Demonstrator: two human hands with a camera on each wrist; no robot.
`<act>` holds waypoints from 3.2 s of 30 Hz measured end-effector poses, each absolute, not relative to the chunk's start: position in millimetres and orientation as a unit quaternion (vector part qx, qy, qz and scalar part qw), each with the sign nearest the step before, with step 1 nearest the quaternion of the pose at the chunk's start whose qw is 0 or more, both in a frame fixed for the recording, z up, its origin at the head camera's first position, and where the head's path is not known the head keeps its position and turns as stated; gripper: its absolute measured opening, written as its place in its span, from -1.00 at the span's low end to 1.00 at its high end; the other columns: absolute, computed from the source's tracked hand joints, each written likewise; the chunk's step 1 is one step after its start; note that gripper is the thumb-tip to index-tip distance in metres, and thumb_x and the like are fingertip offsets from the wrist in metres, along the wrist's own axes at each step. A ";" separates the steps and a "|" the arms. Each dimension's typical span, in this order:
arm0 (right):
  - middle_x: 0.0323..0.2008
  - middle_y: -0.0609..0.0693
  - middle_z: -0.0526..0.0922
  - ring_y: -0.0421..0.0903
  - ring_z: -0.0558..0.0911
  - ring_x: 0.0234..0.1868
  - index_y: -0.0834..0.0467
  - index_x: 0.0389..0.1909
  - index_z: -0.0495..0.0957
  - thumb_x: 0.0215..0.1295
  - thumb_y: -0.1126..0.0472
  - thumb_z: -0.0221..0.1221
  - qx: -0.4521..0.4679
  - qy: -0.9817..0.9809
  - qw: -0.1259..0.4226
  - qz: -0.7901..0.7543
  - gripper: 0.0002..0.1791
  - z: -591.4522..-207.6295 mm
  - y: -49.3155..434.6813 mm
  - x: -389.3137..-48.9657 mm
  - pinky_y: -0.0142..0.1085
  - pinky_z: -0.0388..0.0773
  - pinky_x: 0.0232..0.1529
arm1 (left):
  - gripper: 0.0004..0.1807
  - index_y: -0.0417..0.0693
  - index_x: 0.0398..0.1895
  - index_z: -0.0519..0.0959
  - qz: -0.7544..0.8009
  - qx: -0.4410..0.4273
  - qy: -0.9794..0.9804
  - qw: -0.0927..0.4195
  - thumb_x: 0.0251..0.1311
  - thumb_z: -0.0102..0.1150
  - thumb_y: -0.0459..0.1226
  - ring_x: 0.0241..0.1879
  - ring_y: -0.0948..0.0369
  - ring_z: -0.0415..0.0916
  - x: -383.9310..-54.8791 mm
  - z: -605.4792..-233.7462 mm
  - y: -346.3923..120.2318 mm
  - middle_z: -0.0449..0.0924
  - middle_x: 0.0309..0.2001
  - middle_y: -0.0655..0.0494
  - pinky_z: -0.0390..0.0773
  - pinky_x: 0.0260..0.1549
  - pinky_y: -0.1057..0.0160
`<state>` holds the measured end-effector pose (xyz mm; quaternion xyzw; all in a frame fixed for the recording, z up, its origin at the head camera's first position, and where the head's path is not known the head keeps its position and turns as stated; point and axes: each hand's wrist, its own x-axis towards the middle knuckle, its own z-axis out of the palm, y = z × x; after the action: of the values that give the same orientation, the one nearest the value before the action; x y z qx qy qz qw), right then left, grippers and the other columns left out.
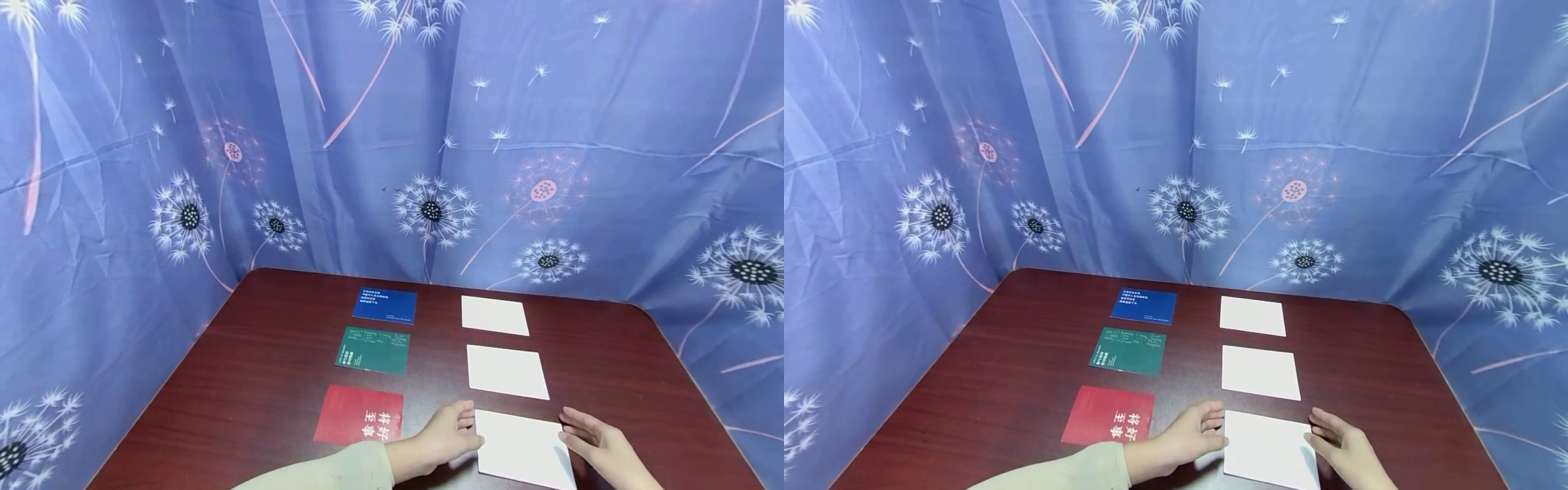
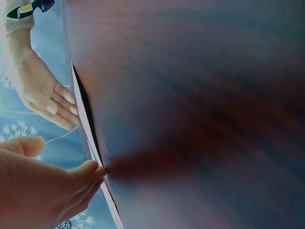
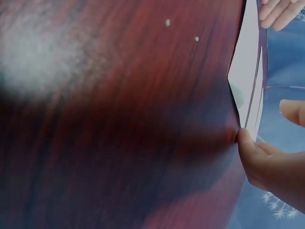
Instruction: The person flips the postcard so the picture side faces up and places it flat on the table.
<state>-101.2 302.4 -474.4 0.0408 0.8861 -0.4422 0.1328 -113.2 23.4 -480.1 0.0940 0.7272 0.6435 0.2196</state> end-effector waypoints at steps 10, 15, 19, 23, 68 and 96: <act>0.14 0.34 0.51 -0.25 0.65 -0.13 0.54 0.25 0.26 0.30 0.19 0.22 0.057 0.898 0.121 -0.420 -0.34 -477.6 295.3 -101.9 -0.37 0.59 -0.12 | -0.37 -0.46 0.22 0.32 0.652 0.086 0.720 0.220 -0.01 0.20 -0.54 0.15 -0.16 0.42 -110.8 -481.5 27.4 0.45 0.13 -0.29 0.45 0.13 0.04; 0.07 0.33 0.56 -0.35 0.62 -0.20 0.54 0.21 0.31 0.22 0.28 0.27 0.068 0.898 0.093 -0.425 -0.37 -480.5 293.4 -101.7 -0.42 0.59 -0.19 | -0.39 -0.50 0.19 0.33 0.666 0.076 0.713 0.203 -0.04 0.18 -0.57 0.11 -0.14 0.46 -110.4 -481.8 28.3 0.49 0.08 -0.28 0.48 0.10 0.08; 0.02 0.32 0.59 -0.40 0.59 -0.25 0.55 0.18 0.34 0.16 0.36 0.28 0.079 0.894 0.079 -0.434 -0.40 -483.4 292.4 -101.3 -0.49 0.57 -0.25 | -0.40 -0.49 0.16 0.36 0.675 0.067 0.708 0.196 -0.07 0.17 -0.58 0.08 -0.09 0.48 -110.4 -482.8 28.9 0.51 0.03 -0.20 0.50 0.08 0.13; -0.03 0.31 0.61 -0.42 0.58 -0.29 0.55 0.16 0.35 0.13 0.41 0.26 0.095 0.888 0.075 -0.444 -0.42 -485.4 292.1 -101.4 -0.48 0.57 -0.28 | -0.42 -0.46 0.14 0.39 0.679 0.058 0.706 0.195 -0.08 0.17 -0.58 0.00 0.01 0.50 -111.1 -485.4 29.2 0.52 -0.03 -0.09 0.53 0.02 0.16; -0.20 0.06 0.70 -0.34 0.65 -0.30 0.56 0.17 0.35 0.24 0.27 0.25 0.174 0.777 0.098 -0.597 -0.41 -485.2 295.6 -102.3 -0.30 0.64 -0.17 | -0.85 -0.26 -0.36 0.57 0.714 0.015 0.686 0.140 0.02 0.14 -0.59 -0.56 0.34 0.43 -117.7 -481.7 32.1 0.43 -0.51 0.18 0.53 -0.58 0.41; -0.37 -0.14 0.73 -0.27 0.70 -0.30 0.15 -0.27 0.74 0.17 0.43 0.27 0.114 0.684 -0.003 -0.721 -0.82 -475.4 292.6 -97.2 -0.37 0.64 -0.26 | -0.90 -0.33 -0.27 0.60 0.708 0.024 0.694 0.128 0.15 0.23 -0.45 -0.58 0.31 0.45 -128.8 -470.9 22.3 0.47 -0.55 0.19 0.59 -0.47 0.32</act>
<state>-97.2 292.6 -475.4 0.1139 0.6839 -0.7206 -0.0033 -128.8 22.3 -470.9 0.0241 0.6938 0.7084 0.1275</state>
